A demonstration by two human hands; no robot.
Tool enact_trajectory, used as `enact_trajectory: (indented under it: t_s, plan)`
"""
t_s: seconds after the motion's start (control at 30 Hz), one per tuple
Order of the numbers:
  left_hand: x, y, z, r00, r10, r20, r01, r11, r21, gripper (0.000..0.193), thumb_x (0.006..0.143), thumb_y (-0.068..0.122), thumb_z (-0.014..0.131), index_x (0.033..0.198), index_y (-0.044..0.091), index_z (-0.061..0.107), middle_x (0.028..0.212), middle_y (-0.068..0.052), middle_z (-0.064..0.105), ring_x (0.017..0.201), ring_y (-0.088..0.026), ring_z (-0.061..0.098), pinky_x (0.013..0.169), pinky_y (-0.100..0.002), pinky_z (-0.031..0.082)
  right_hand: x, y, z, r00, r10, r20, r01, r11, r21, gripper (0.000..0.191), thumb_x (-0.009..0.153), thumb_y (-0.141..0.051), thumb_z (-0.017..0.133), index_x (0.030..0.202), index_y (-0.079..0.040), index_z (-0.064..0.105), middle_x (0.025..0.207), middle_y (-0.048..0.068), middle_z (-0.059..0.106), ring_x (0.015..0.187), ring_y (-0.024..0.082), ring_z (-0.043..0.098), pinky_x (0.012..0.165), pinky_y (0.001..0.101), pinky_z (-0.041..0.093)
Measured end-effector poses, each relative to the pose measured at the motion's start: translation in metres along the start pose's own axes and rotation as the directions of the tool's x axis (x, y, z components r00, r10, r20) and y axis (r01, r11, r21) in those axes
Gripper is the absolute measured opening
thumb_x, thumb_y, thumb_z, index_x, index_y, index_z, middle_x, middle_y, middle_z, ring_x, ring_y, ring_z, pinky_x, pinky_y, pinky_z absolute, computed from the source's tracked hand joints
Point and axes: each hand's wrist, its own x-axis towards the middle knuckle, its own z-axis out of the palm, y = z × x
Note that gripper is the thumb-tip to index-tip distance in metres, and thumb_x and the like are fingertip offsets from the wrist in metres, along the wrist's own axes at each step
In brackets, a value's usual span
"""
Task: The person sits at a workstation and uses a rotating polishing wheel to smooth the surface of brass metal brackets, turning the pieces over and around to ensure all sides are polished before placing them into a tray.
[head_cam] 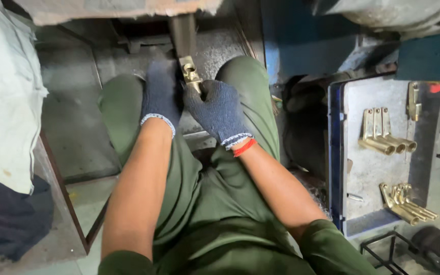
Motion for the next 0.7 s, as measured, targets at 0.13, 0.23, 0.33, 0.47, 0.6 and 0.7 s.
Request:
enact_trajectory:
  t_s: [0.13,0.23,0.33,0.47,0.6,0.7]
  plan:
    - [0.015,-0.015,0.026,0.887,-0.4,0.23,0.389,0.381,-0.839,0.017,0.096,0.015,0.052,0.091,0.002,0.061,0.079,-0.009,0.062,0.07,-0.024,0.062,0.063,-0.042,0.05,0.02,-0.011,0.002,0.999,-0.033,-0.034,0.032,0.999,-0.018,0.042,0.087,-0.038,0.072,0.069,0.0,0.068,0.064,0.022,0.063,0.059,0.038,0.065,0.056,0.0464,0.049]
    - [0.02,-0.01,0.035,0.784,-0.452,0.426,0.368,-0.214,-0.905,0.021,0.098,0.02,0.048,0.089,0.005,0.059,0.075,-0.008,0.059,0.068,-0.024,0.06,0.065,-0.04,0.051,0.018,-0.015,-0.002,0.998,-0.04,-0.038,0.038,0.998,-0.048,0.043,0.086,-0.04,0.072,0.07,-0.001,0.069,0.065,0.023,0.064,0.062,0.039,0.066,0.057,0.048,0.049]
    - [0.002,0.005,0.027,0.811,-0.377,0.447,0.373,-0.256,-0.892,0.042,0.103,0.039,0.04,0.089,0.005,0.06,0.073,-0.006,0.058,0.066,-0.021,0.058,0.063,-0.036,0.05,-0.006,-0.013,-0.011,0.993,-0.11,-0.038,0.107,0.992,-0.069,0.039,0.086,-0.039,0.07,0.073,-0.002,0.069,0.07,0.022,0.066,0.065,0.04,0.067,0.059,0.0497,0.051]
    - [-0.014,0.024,0.01,0.868,-0.273,0.415,0.344,-0.272,-0.899,0.058,0.106,0.051,0.031,0.091,0.004,0.061,0.072,-0.005,0.057,0.065,-0.02,0.058,0.064,-0.035,0.049,-0.019,-0.009,-0.022,0.974,-0.225,0.012,0.225,0.965,-0.135,0.036,0.088,-0.037,0.069,0.081,-0.002,0.069,0.072,0.021,0.066,0.068,0.043,0.066,0.062,0.0526,0.053]
    - [0.0,0.026,0.012,0.78,-0.469,0.415,0.37,-0.189,-0.91,0.04,0.109,0.035,0.039,0.095,0.007,0.064,0.077,-0.005,0.061,0.069,-0.019,0.06,0.065,-0.034,0.05,0.004,-0.012,-0.02,0.975,-0.211,0.065,0.22,0.958,-0.186,0.036,0.087,-0.039,0.07,0.078,-0.004,0.07,0.075,0.022,0.068,0.07,0.045,0.066,0.062,0.0537,0.053]
    - [0.013,0.011,0.02,0.768,-0.473,0.432,0.389,-0.191,-0.901,0.031,0.108,0.03,0.043,0.095,0.01,0.063,0.076,-0.003,0.059,0.067,-0.018,0.059,0.06,-0.034,0.048,0.018,-0.013,-0.013,0.987,-0.101,0.123,0.125,0.971,-0.203,0.038,0.088,-0.041,0.068,0.079,-0.005,0.071,0.075,0.023,0.068,0.073,0.045,0.066,0.066,0.0543,0.053]
